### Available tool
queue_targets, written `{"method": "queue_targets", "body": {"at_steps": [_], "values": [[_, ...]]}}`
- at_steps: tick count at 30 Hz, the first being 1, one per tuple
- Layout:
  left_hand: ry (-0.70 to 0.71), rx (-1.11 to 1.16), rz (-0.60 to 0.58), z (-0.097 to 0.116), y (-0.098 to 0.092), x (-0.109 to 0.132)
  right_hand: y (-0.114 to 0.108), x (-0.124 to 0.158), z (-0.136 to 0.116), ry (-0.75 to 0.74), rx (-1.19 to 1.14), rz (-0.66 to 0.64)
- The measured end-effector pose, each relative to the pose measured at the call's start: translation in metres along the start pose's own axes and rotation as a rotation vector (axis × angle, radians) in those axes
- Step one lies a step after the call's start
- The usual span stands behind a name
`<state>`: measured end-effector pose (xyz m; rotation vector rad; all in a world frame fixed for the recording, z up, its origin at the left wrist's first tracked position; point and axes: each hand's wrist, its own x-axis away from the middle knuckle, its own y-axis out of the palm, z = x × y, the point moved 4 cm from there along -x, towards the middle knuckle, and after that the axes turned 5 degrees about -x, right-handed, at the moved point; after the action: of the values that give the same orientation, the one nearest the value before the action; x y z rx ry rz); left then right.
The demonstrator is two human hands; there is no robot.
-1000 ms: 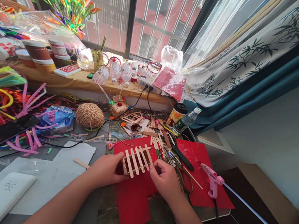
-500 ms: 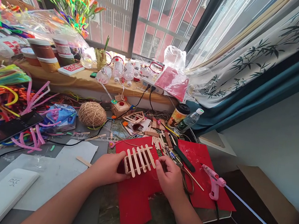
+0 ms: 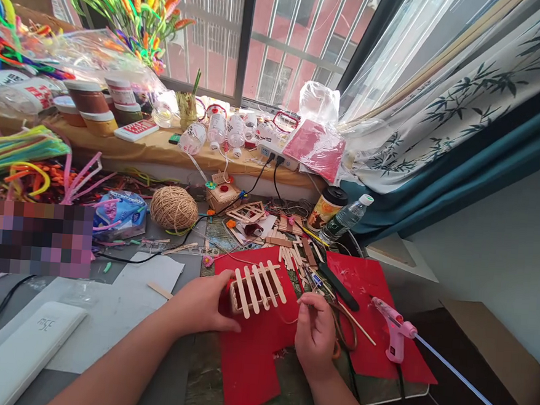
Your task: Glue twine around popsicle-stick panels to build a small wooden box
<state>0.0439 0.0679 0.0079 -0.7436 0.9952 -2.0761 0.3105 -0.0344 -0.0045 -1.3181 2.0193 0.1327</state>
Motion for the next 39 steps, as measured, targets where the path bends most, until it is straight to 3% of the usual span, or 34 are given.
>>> {"method": "queue_targets", "body": {"at_steps": [2,4,6,9,13,20,30,35,39], "values": [[0.007,0.017,0.008,-0.003,-0.003,0.002,0.003,0.005,0.008,0.015,-0.017,0.013],[0.035,0.118,0.096,-0.010,-0.007,0.002,0.004,0.007,0.014,0.040,-0.032,0.024],[0.053,0.386,0.353,-0.020,-0.016,0.003,0.003,0.006,0.019,0.084,-0.042,0.043],[-0.024,0.480,0.606,-0.035,-0.021,0.002,0.000,0.004,0.025,0.156,-0.061,0.062],[-0.074,0.525,0.755,-0.041,-0.023,-0.001,0.000,0.000,0.027,0.204,-0.089,0.055],[-0.066,0.547,0.698,-0.043,-0.019,-0.001,0.003,-0.008,0.014,0.191,-0.128,-0.055],[0.235,0.462,0.428,-0.018,0.006,-0.005,0.006,-0.003,0.012,0.156,-0.106,-0.106],[0.148,0.272,0.267,0.003,0.021,-0.005,0.004,-0.013,-0.030,0.062,0.039,-0.170],[0.213,0.216,0.217,0.024,0.019,-0.007,0.027,-0.036,-0.070,0.116,0.305,-0.319]]}}
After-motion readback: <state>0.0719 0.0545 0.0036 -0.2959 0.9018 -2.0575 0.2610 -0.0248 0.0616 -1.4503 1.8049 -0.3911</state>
